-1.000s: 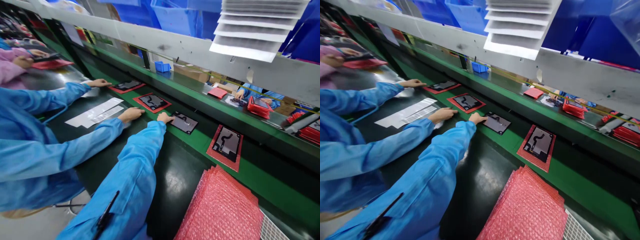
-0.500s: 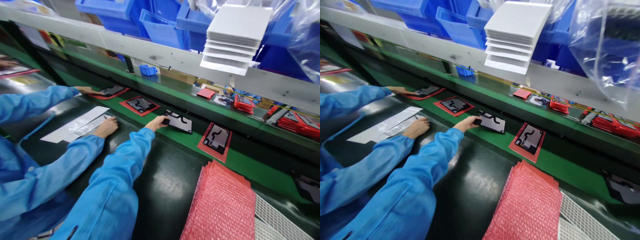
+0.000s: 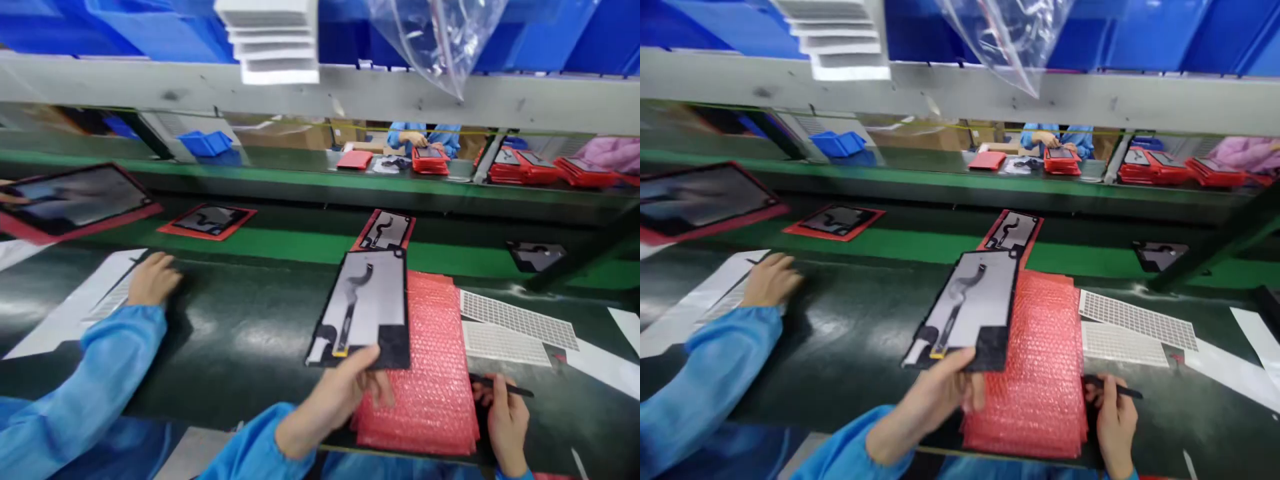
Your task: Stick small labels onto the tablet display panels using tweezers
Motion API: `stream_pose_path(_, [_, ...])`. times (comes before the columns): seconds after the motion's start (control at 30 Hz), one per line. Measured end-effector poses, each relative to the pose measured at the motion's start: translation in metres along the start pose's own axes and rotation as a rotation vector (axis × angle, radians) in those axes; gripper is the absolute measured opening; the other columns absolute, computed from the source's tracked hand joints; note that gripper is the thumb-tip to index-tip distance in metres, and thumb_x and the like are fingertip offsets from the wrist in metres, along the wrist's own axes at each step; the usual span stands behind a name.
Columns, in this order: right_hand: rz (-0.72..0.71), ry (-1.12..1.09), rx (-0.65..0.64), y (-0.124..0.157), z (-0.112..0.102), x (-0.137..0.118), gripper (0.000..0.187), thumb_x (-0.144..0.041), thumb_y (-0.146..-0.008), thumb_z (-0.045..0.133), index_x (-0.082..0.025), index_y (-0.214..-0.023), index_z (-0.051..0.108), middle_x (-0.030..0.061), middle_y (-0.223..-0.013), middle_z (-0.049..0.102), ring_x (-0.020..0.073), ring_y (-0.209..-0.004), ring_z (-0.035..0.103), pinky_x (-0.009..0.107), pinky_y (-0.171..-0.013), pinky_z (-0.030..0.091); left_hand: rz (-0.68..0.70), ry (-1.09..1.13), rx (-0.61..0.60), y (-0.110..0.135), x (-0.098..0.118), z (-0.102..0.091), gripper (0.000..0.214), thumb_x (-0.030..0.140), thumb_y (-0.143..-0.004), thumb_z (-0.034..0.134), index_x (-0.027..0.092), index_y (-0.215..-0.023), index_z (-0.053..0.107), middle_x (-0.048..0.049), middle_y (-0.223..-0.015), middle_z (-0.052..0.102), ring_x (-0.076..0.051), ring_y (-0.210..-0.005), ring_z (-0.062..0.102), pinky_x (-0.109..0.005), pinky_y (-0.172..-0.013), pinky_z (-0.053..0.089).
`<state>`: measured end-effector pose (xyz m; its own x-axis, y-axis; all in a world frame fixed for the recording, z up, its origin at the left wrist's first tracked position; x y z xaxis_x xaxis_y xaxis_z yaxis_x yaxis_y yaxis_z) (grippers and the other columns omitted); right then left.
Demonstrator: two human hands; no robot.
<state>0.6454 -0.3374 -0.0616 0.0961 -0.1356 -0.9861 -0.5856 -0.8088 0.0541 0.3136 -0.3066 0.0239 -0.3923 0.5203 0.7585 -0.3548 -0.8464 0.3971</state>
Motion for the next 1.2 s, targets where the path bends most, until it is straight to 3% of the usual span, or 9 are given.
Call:
stream_pose_path(0.17, [0.024,-0.162,-0.015,0.005,-0.003,-0.002,0.060,-0.078,-0.087,0.077,-0.018,-0.091,0.072,0.0074,-0.066,0.075,0.0222,-0.049,0.068,0.031,-0.047,0.054,-0.149,0.050,-0.009,0.002,-0.071,0.066,0.060,0.077,-0.080,0.080,0.017,-0.085,0.080,-0.0124,-0.069,0.076,-0.020,-0.060,0.069,-0.029,-0.058,0.051])
stream_pose_path(0.27, [0.066,-0.288,-0.022,-0.004,-0.013,-0.001,0.055,-0.073,-0.090,0.077,-0.018,-0.094,0.070,0.0077,-0.066,0.076,0.0219,-0.048,0.069,0.030,-0.046,0.053,-0.373,0.097,-0.055,0.003,-0.085,0.069,0.071,0.087,-0.075,0.076,0.017,-0.092,0.081,-0.0121,-0.072,0.077,-0.020,-0.064,0.071,-0.024,-0.054,0.048])
stream_pose_path(0.4, [0.054,-0.322,-0.095,-0.043,-0.023,-0.019,0.052,-0.071,-0.094,0.074,-0.019,-0.098,0.070,0.0086,-0.069,0.078,0.0208,-0.050,0.071,0.029,-0.048,0.056,-0.588,-0.067,-0.310,0.038,-0.073,0.055,0.085,0.096,-0.079,0.061,0.016,-0.094,0.084,-0.0191,-0.089,0.081,-0.017,-0.061,0.069,-0.020,-0.044,0.035])
stream_pose_path(0.53, [-0.006,-0.149,-0.313,-0.103,0.003,-0.048,0.055,-0.074,-0.093,0.074,-0.020,-0.099,0.070,0.0067,-0.067,0.077,0.0217,-0.056,0.075,0.031,-0.055,0.062,-0.162,-0.432,-0.235,0.030,-0.002,0.033,0.048,0.071,-0.090,0.075,0.026,-0.104,0.083,-0.0134,-0.091,0.083,-0.024,-0.071,0.074,-0.031,-0.058,0.054])
stream_pose_path(0.63, [-0.031,-0.053,-0.452,-0.143,0.042,-0.056,0.066,-0.085,-0.086,0.071,-0.020,-0.098,0.068,0.0076,-0.069,0.078,0.0217,-0.057,0.076,0.030,-0.054,0.062,0.426,-0.770,0.196,-0.038,0.069,0.009,0.031,0.059,-0.096,0.074,0.030,-0.101,0.082,-0.0089,-0.104,0.082,-0.029,-0.097,0.076,-0.044,-0.089,0.062])
stream_pose_path(0.7, [-0.046,0.001,-0.523,-0.158,0.065,-0.052,0.071,-0.090,-0.085,0.067,-0.020,-0.093,0.067,0.0082,-0.071,0.078,0.0204,-0.057,0.076,0.028,-0.052,0.060,0.623,-0.847,0.323,-0.097,0.094,-0.005,0.039,0.057,-0.091,0.079,0.028,-0.117,0.079,-0.0104,-0.129,0.078,-0.032,-0.128,0.069,-0.049,-0.116,0.052])
stream_pose_path(0.8, [-0.036,0.036,-0.583,-0.164,0.082,-0.041,0.072,-0.092,-0.084,0.064,-0.020,-0.087,0.065,0.0081,-0.069,0.078,0.0194,-0.056,0.075,0.026,-0.050,0.059,0.623,-0.834,0.289,-0.168,0.093,-0.026,0.058,0.060,-0.084,0.081,0.024,-0.128,0.075,-0.0136,-0.147,0.070,-0.034,-0.143,0.061,-0.049,-0.125,0.043])
stream_pose_path(0.87, [-0.014,0.039,-0.584,-0.162,0.082,-0.036,0.071,-0.091,-0.086,0.063,-0.020,-0.086,0.064,0.0080,-0.069,0.077,0.0192,-0.055,0.075,0.027,-0.050,0.059,0.557,-0.834,0.241,-0.189,0.078,-0.037,0.058,0.062,-0.084,0.079,0.022,-0.126,0.076,-0.0149,-0.141,0.074,-0.034,-0.134,0.068,-0.049,-0.119,0.049])
stream_pose_path(1.2, [-0.014,0.104,-0.502,-0.160,0.069,-0.040,0.069,-0.090,-0.088,0.062,-0.021,-0.088,0.065,0.0047,-0.062,0.074,0.0180,-0.047,0.070,0.026,-0.043,0.054,0.456,-0.822,0.217,-0.183,0.050,-0.066,0.048,0.063,-0.087,0.073,0.021,-0.111,0.081,-0.0074,-0.110,0.082,-0.030,-0.101,0.074,-0.038,-0.092,0.057])
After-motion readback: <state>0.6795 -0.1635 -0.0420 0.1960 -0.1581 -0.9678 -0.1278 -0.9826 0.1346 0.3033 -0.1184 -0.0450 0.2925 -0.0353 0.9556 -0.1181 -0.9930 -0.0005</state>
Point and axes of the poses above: each hand's wrist, its own y-axis away from the middle knuckle, its own z-axis out of the palm, x = y × z, the point moved 3 cm from there along -y, towards the middle knuckle
